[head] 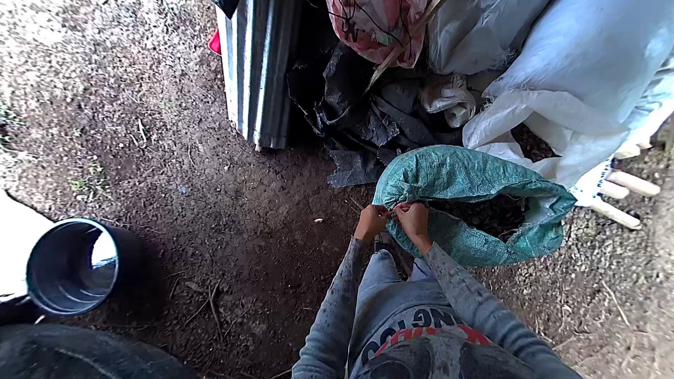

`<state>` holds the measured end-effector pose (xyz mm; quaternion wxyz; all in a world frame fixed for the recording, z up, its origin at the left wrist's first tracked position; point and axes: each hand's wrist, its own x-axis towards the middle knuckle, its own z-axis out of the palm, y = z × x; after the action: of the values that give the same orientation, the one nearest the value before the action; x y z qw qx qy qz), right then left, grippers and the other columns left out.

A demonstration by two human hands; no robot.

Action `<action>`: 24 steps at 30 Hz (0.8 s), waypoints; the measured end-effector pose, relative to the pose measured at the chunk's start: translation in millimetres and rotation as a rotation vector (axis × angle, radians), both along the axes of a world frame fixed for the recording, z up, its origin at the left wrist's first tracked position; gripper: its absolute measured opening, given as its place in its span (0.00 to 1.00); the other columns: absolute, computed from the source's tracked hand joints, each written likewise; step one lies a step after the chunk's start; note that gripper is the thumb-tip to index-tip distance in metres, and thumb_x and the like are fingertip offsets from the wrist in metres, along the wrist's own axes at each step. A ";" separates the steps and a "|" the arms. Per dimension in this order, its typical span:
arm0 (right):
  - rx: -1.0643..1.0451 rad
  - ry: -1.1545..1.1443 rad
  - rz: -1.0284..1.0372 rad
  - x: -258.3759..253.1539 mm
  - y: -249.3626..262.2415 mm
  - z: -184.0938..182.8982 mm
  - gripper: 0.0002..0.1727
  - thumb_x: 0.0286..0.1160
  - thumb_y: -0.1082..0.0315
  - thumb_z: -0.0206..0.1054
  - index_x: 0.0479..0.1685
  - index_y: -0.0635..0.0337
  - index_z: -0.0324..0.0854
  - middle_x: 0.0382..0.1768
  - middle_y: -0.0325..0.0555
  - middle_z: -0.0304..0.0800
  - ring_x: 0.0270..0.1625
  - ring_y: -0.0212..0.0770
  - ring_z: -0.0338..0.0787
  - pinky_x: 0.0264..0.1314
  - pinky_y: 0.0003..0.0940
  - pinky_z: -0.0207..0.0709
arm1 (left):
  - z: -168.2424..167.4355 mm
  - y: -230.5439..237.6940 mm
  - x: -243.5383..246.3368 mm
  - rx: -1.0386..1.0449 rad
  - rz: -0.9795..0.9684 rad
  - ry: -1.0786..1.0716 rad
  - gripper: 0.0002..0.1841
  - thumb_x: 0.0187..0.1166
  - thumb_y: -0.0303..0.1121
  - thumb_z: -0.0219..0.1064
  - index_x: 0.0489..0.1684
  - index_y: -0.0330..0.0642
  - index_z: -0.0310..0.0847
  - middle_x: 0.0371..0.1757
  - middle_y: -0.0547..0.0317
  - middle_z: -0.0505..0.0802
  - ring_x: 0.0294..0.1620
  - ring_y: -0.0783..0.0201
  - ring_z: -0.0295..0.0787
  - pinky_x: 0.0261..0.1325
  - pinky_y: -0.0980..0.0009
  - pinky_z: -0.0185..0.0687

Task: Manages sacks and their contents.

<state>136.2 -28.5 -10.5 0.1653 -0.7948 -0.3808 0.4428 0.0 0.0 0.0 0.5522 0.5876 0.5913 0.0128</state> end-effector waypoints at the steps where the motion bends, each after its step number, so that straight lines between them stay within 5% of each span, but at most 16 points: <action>1: 0.005 -0.022 0.008 -0.7 -0.3 1.0 0.10 0.80 0.63 0.71 0.44 0.61 0.93 0.36 0.49 0.97 0.40 0.44 0.96 0.55 0.48 0.87 | 3.4 1.0 1.7 -0.014 -0.022 0.020 0.15 0.87 0.37 0.65 0.53 0.33 0.89 0.49 0.41 0.94 0.53 0.49 0.91 0.64 0.48 0.80; 8: 0.012 0.021 0.027 5.4 0.1 12.5 0.16 0.83 0.60 0.68 0.50 0.66 0.92 0.47 0.57 0.96 0.55 0.54 0.94 0.67 0.55 0.80 | -1.9 -12.7 12.3 0.049 -0.043 -0.005 0.13 0.86 0.32 0.63 0.49 0.31 0.91 0.44 0.39 0.94 0.48 0.48 0.91 0.60 0.48 0.82; 11: 0.023 0.033 0.022 6.4 0.9 6.7 0.17 0.80 0.57 0.72 0.47 0.64 0.94 0.44 0.52 0.98 0.52 0.51 0.95 0.66 0.55 0.80 | -9.3 -20.9 -2.2 0.112 -0.032 -0.140 0.14 0.88 0.34 0.61 0.49 0.32 0.91 0.39 0.46 0.94 0.38 0.57 0.90 0.53 0.57 0.84; 13: 0.051 0.042 0.008 3.9 -0.3 6.0 0.16 0.82 0.58 0.70 0.47 0.64 0.94 0.43 0.52 0.97 0.52 0.52 0.94 0.65 0.56 0.79 | -16.8 -21.9 -14.9 0.136 0.061 -0.270 0.15 0.90 0.32 0.59 0.49 0.28 0.89 0.42 0.46 0.96 0.44 0.59 0.94 0.59 0.58 0.87; 16: 0.097 0.030 0.057 -2.4 -5.3 7.8 0.17 0.89 0.60 0.62 0.49 0.63 0.93 0.41 0.51 0.97 0.48 0.51 0.94 0.62 0.57 0.80 | -23.3 -19.9 -26.8 0.147 0.192 -0.354 0.15 0.90 0.30 0.58 0.68 0.30 0.73 0.37 0.49 0.92 0.36 0.63 0.91 0.49 0.62 0.89; 18: 0.175 0.019 0.076 -5.7 -11.3 7.0 0.17 0.91 0.64 0.58 0.54 0.63 0.92 0.42 0.52 0.97 0.49 0.52 0.94 0.63 0.56 0.80 | -20.5 -14.6 -28.0 0.177 0.122 -0.261 0.19 0.90 0.32 0.60 0.75 0.35 0.74 0.31 0.52 0.88 0.28 0.63 0.83 0.41 0.62 0.82; 21: 0.380 0.040 -0.007 -10.9 -24.8 0.7 0.14 0.88 0.69 0.60 0.55 0.67 0.91 0.42 0.53 0.98 0.45 0.48 0.96 0.59 0.48 0.84 | -12.7 -6.2 -23.7 0.203 -0.008 -0.127 0.13 0.89 0.34 0.61 0.45 0.34 0.90 0.29 0.49 0.88 0.29 0.58 0.80 0.41 0.57 0.77; 24: 0.283 0.110 0.000 -7.4 -20.6 10.8 0.14 0.88 0.70 0.61 0.56 0.67 0.90 0.38 0.50 0.97 0.39 0.40 0.96 0.54 0.38 0.87 | -11.0 -4.0 -26.6 0.164 -0.019 -0.071 0.15 0.90 0.36 0.61 0.43 0.35 0.90 0.33 0.49 0.90 0.33 0.57 0.83 0.46 0.54 0.78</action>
<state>128.8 -49.1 0.4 0.2965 -0.7379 -0.4298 0.4277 -26.6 -4.0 -11.0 0.5230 0.6356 0.5627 0.0767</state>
